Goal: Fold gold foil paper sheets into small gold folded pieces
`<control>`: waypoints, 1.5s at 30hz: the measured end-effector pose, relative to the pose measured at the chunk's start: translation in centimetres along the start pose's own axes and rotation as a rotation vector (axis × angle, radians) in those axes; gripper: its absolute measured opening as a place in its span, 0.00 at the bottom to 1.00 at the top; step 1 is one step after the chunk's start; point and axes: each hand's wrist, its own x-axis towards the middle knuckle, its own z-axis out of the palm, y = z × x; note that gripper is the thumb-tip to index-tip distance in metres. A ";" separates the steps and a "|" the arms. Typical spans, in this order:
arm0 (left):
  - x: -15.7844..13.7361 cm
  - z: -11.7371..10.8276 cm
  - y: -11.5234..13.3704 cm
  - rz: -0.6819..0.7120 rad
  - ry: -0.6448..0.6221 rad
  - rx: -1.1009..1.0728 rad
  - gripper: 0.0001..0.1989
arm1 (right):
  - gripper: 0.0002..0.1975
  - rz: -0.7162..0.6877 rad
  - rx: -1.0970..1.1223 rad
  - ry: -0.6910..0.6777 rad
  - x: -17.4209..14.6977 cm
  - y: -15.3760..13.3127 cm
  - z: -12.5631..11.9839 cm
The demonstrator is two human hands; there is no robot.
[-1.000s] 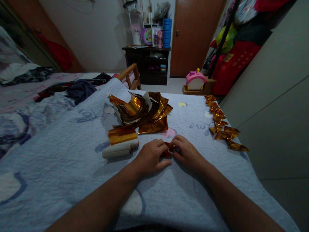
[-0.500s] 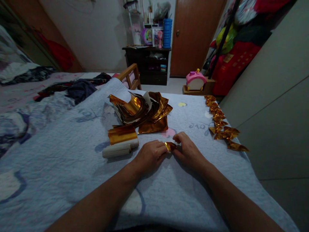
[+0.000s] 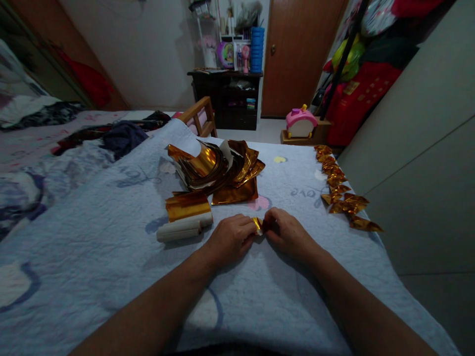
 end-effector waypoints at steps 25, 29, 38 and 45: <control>0.1 -0.3 -0.4 -0.241 -0.086 -0.123 0.07 | 0.05 -0.003 -0.060 -0.048 0.0 -0.2 -0.1; 0.2 -0.4 -0.1 -0.292 -0.093 -0.074 0.09 | 0.06 0.102 -0.043 -0.006 0.2 -0.7 0.2; 0.4 -0.4 0.4 -0.366 -0.115 0.038 0.09 | 0.05 0.170 -0.158 0.003 0.6 -1.0 0.7; 0.3 0.0 0.4 -0.397 -0.022 0.035 0.06 | 0.04 0.180 -0.217 -0.023 0.7 -1.3 0.6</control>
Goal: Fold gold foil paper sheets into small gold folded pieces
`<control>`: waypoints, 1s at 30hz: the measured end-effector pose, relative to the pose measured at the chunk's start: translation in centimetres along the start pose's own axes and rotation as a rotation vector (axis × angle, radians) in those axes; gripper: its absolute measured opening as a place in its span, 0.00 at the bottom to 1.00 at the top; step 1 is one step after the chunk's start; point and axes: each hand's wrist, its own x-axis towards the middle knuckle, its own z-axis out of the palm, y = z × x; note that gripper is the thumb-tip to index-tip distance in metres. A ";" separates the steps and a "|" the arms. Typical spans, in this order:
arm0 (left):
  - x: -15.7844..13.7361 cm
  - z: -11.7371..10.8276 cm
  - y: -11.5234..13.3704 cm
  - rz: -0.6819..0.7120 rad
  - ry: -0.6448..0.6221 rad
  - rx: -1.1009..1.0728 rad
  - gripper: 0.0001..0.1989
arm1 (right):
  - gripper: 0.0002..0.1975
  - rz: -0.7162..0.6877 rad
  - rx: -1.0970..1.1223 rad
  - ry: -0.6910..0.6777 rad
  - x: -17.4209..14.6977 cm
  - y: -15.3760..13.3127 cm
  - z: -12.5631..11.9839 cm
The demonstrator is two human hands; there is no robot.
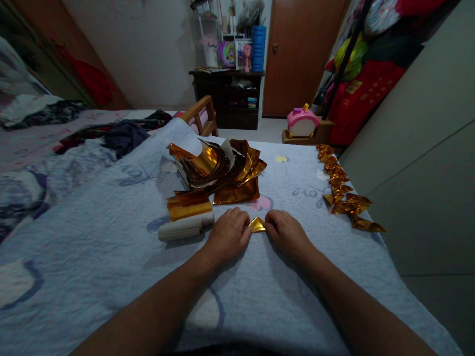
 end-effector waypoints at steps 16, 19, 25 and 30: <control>0.6 0.0 0.3 -0.075 -0.010 -0.256 0.06 | 0.02 -0.071 0.081 0.067 -0.2 0.8 0.6; 0.7 -0.1 0.3 -0.050 -0.003 -0.394 0.08 | 0.01 -0.109 0.131 0.061 -0.3 0.7 0.3; 0.7 -0.1 0.4 -0.052 0.031 -0.626 0.08 | 0.04 -0.147 0.236 0.033 -0.3 0.6 -0.4; 0.7 -0.2 0.6 -0.036 -0.015 -0.688 0.10 | 0.05 -0.128 0.379 0.047 -0.4 0.8 -0.6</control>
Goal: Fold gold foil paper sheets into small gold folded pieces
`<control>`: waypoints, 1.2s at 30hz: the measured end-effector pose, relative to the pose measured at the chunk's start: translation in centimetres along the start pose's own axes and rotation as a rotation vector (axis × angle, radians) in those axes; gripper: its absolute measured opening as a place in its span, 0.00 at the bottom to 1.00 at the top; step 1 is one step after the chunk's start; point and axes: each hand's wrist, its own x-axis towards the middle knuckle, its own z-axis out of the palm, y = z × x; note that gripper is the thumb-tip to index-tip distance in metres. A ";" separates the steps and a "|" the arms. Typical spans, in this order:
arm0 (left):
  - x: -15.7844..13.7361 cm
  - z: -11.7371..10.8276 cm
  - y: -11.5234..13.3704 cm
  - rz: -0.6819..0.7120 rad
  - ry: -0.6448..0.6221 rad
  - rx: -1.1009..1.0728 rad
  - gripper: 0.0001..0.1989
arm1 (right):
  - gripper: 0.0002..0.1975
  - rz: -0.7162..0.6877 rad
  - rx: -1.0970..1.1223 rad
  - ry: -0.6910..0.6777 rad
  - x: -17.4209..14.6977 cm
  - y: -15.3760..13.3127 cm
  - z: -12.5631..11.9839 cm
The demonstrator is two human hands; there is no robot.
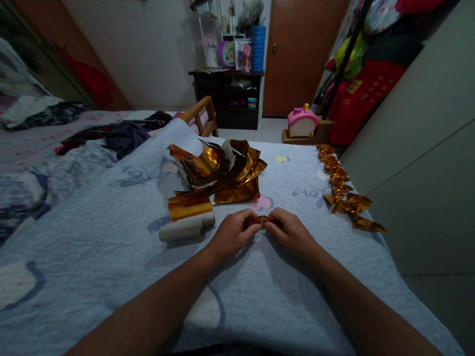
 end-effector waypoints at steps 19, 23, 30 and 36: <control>-0.1 -0.4 0.2 -0.083 -0.071 -0.087 0.15 | 0.11 0.061 0.168 -0.124 0.0 -0.6 -0.6; 0.0 -0.7 0.0 -0.101 -0.138 -0.135 0.14 | 0.12 0.084 0.202 -0.125 0.0 -0.6 -0.6; -0.1 -0.3 -0.1 -0.074 -0.116 -0.085 0.15 | 0.09 0.118 0.288 -0.167 0.0 -1.2 -0.5; -0.1 -0.3 0.1 -0.067 -0.132 -0.116 0.14 | 0.08 0.100 0.313 -0.197 0.0 -1.4 -0.7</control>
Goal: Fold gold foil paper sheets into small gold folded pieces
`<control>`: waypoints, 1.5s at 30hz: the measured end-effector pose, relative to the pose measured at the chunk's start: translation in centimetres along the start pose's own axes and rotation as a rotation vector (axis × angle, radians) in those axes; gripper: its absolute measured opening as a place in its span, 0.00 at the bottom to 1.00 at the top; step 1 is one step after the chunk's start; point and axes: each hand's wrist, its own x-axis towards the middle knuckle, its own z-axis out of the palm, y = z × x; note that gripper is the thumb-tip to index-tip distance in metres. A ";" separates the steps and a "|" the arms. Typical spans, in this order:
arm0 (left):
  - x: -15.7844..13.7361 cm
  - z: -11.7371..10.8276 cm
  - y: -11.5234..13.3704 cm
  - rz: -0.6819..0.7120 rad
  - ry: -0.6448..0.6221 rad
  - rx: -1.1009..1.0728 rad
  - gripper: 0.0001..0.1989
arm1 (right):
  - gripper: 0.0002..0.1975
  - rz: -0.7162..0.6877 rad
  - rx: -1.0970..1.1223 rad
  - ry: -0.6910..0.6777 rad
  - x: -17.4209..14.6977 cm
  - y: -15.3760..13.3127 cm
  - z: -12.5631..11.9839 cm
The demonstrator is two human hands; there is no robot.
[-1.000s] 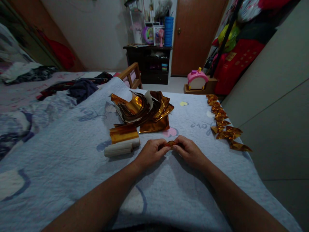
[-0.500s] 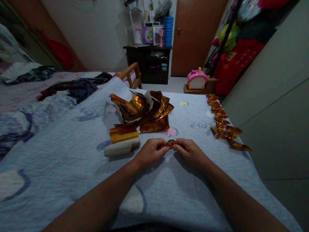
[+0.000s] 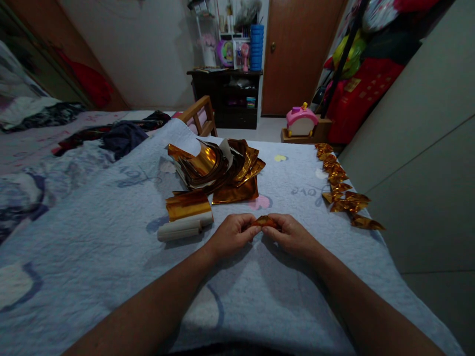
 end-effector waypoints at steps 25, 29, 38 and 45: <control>-0.2 -0.8 0.6 -0.086 0.012 -0.178 0.17 | 0.14 0.049 0.123 0.065 -0.2 0.8 -2.6; -0.1 -0.8 0.6 -0.104 0.017 -0.220 0.17 | 0.14 0.042 0.126 0.027 -0.2 0.8 -2.9; -0.2 -0.9 0.2 -0.120 0.029 -0.274 0.17 | 0.08 0.124 0.302 0.013 -0.2 1.0 -3.2; -0.1 -0.9 0.3 -0.138 0.020 -0.295 0.17 | 0.11 0.109 0.406 -0.006 -0.2 1.0 -2.3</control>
